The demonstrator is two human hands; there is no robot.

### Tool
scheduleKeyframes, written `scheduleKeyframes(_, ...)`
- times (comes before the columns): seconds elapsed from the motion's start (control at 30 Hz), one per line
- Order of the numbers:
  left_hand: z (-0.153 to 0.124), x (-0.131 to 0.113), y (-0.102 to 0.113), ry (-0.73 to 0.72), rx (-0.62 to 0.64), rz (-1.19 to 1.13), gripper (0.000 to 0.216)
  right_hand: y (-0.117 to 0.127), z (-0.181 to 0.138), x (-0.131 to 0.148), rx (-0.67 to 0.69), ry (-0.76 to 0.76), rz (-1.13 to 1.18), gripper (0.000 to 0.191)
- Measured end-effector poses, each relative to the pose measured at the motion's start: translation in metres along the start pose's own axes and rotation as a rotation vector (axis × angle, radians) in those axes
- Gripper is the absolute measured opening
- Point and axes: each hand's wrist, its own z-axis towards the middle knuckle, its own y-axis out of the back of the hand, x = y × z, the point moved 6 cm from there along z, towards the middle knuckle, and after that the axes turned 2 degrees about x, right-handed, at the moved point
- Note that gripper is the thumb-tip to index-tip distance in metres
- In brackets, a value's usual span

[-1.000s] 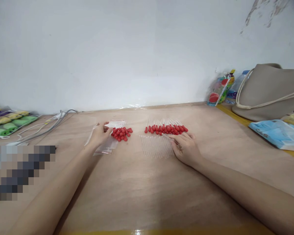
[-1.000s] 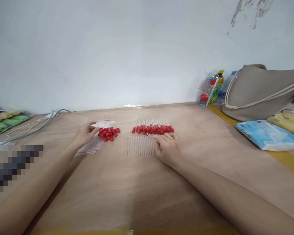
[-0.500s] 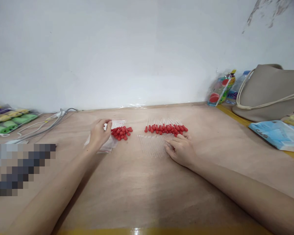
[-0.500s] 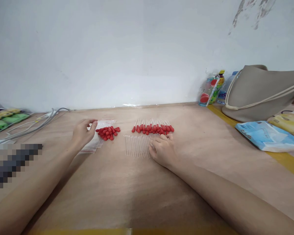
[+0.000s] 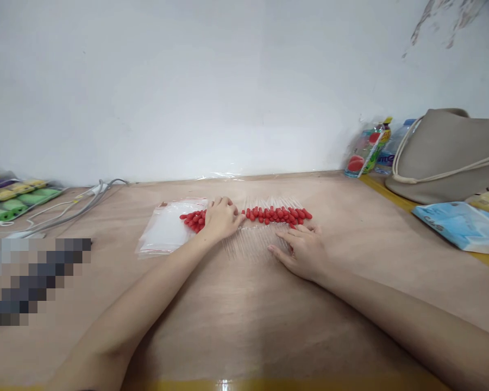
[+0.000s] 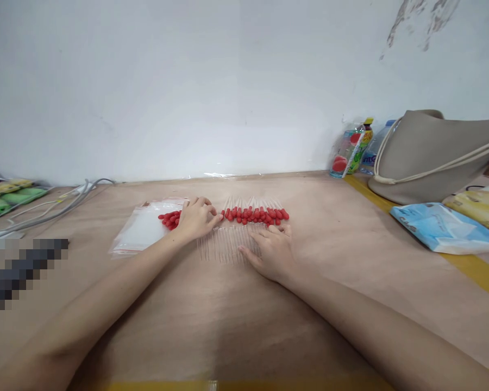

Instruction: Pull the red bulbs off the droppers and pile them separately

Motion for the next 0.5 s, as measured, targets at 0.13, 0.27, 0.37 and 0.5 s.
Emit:
scheduleKeyframes(0.13, 0.005, -0.004, -0.012, 0.041, 0.023, 0.003, 0.029, 0.000, -0.002, -0.003, -0.028, -0.007, 0.006, 0.026)
scheduleKeyframes(0.27, 0.007, -0.002, -0.012, 0.118, -0.016, -0.011, 0.027, 0.001, -0.001, -0.003, -0.055, -0.017, 0.032, 0.023)
scheduleKeyframes(0.37, 0.001, 0.001, 0.003, 0.173, -0.147, -0.024, 0.022, 0.003, 0.000, -0.003, -0.065, -0.048, 0.054, 0.023)
scheduleKeyframes(0.5, -0.029, -0.004, 0.026, 0.065, -0.291, -0.141, 0.016, 0.010, 0.001, -0.006, -0.137, -0.062, 0.102, 0.034)
